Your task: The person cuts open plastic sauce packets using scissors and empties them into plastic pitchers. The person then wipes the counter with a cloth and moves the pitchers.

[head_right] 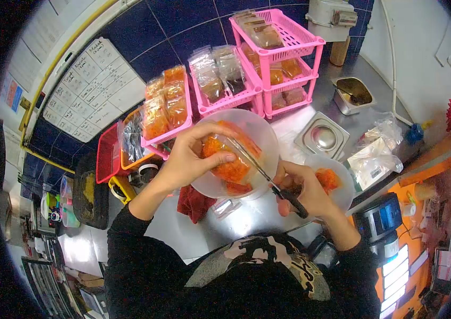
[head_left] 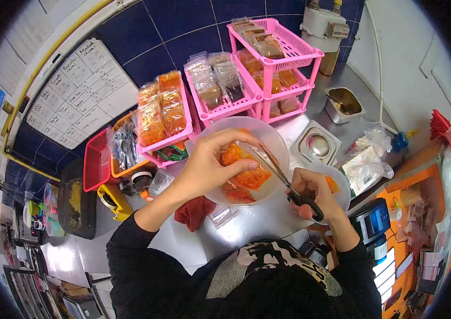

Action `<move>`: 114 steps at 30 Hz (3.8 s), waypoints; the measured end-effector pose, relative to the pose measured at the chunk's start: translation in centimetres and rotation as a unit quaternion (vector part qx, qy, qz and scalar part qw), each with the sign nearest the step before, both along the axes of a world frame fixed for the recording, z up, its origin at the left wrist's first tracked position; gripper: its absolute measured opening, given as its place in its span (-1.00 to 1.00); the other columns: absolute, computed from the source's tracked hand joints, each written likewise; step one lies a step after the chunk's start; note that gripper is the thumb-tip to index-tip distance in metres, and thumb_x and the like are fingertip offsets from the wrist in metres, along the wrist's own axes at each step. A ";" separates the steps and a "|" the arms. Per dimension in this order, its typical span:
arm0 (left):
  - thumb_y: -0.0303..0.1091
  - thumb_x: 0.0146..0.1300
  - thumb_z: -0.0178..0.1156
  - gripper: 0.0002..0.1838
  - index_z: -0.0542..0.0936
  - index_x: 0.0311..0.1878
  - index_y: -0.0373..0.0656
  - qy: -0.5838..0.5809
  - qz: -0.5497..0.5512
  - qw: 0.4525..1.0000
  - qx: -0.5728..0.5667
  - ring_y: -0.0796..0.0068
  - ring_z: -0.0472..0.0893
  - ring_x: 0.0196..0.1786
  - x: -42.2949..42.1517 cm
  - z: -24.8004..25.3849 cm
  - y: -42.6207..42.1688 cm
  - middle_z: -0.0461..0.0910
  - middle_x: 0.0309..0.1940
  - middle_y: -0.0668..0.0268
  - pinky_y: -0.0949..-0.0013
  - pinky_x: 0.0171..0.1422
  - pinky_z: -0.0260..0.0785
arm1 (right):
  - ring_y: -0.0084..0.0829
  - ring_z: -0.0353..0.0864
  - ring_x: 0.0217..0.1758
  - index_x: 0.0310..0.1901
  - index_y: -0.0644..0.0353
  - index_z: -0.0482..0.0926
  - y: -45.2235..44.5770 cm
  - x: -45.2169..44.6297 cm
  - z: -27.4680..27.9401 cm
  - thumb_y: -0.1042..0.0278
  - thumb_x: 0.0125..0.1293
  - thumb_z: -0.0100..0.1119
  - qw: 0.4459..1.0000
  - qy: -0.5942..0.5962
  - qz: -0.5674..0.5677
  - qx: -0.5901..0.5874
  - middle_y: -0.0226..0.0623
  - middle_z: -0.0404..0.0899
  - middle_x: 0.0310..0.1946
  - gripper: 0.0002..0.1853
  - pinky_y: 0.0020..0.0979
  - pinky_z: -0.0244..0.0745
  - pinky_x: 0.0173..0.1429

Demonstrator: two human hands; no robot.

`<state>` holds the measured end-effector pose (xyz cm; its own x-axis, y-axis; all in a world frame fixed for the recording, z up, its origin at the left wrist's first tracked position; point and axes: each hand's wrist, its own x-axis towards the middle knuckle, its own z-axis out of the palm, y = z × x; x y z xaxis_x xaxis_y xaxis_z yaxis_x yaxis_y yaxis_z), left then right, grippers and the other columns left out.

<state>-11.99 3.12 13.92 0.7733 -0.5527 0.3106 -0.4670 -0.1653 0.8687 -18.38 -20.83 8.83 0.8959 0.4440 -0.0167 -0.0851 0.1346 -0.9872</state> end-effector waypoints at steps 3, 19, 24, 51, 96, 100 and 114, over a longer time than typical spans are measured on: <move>-0.59 -0.04 0.31 -0.61 0.52 -0.07 -0.27 0.004 -0.002 1.000 -0.006 0.48 0.44 0.07 -0.1 0.1 -0.1 0.49 -0.05 0.24 0.39 0.22 0.21 | -0.68 0.37 -0.59 -0.47 0.18 0.27 -0.1 0.0 0.1 -0.13 -0.34 0.52 1.000 -0.011 0.002 0.008 -0.51 0.29 -0.58 -0.32 -0.62 0.29 -0.46; -0.56 -0.04 0.32 -0.60 0.53 -0.06 -0.27 0.012 -0.019 1.000 0.008 0.46 0.44 0.08 -0.5 0.6 -0.3 0.51 -0.06 0.23 0.38 0.24 0.19 | -0.77 0.36 -0.54 -0.39 0.18 0.33 -0.9 -0.2 -0.8 0.19 -0.29 0.58 1.000 -0.007 0.027 0.014 -0.55 0.37 -0.59 -0.44 -0.71 0.12 -0.50; -0.57 -0.05 0.32 -0.60 0.53 -0.06 -0.26 0.001 -0.035 0.999 0.016 0.47 0.44 0.07 -0.7 0.6 -0.5 0.52 -0.08 0.25 0.38 0.24 0.19 | -0.78 0.33 -0.54 -0.40 0.17 0.32 -0.6 -0.7 0.0 0.03 -0.38 0.56 0.999 0.032 0.013 0.013 -0.58 0.37 -0.58 -0.37 -0.71 0.10 -0.50; -0.55 -0.03 0.28 -0.66 0.55 -0.12 -0.25 -0.007 -0.129 0.991 0.017 0.50 0.50 -0.04 1.9 1.0 -2.1 0.55 -0.16 0.28 0.43 0.11 0.29 | -0.73 0.37 -0.45 -0.39 0.16 0.32 -0.8 0.9 -0.5 -0.23 -0.49 0.47 0.998 0.058 0.018 0.036 -0.55 0.38 -0.49 -0.26 -0.68 0.19 -0.41; -0.49 -0.17 0.42 -0.56 0.55 -0.13 -0.25 0.214 -0.262 0.941 -0.012 0.54 0.52 -0.09 -1.7 2.2 -7.1 0.56 -0.15 0.30 0.46 0.06 0.34 | -0.37 0.22 0.26 0.31 0.14 -0.11 -0.2 -3.4 1.3 -0.18 -0.74 0.57 0.973 -0.003 -0.124 0.195 -0.23 0.14 0.21 0.47 -0.39 0.15 0.29; -0.52 -0.16 0.41 -0.56 0.55 -0.12 -0.25 0.228 -0.296 0.927 -0.023 0.55 0.52 -0.08 -2.8 2.5 -9.7 0.55 -0.12 0.30 0.47 0.06 0.35 | -0.37 0.10 0.32 0.30 0.22 -0.09 -2.4 -5.2 1.2 0.04 -0.55 0.63 0.968 -0.016 -0.149 0.203 -0.23 0.05 0.26 0.35 -0.37 0.01 0.36; -0.55 -0.16 0.40 -0.48 0.50 -0.03 -0.27 0.288 -0.375 0.881 0.008 0.55 0.52 -0.04 -5.0 3.1 -16.0 0.53 -0.09 0.27 0.48 0.08 0.34 | -0.33 0.12 0.34 0.35 0.12 -0.16 -6.1 -10.5 2.1 -0.31 -0.76 0.51 0.944 0.030 -0.284 0.165 -0.24 0.04 0.29 0.54 -0.33 0.07 0.35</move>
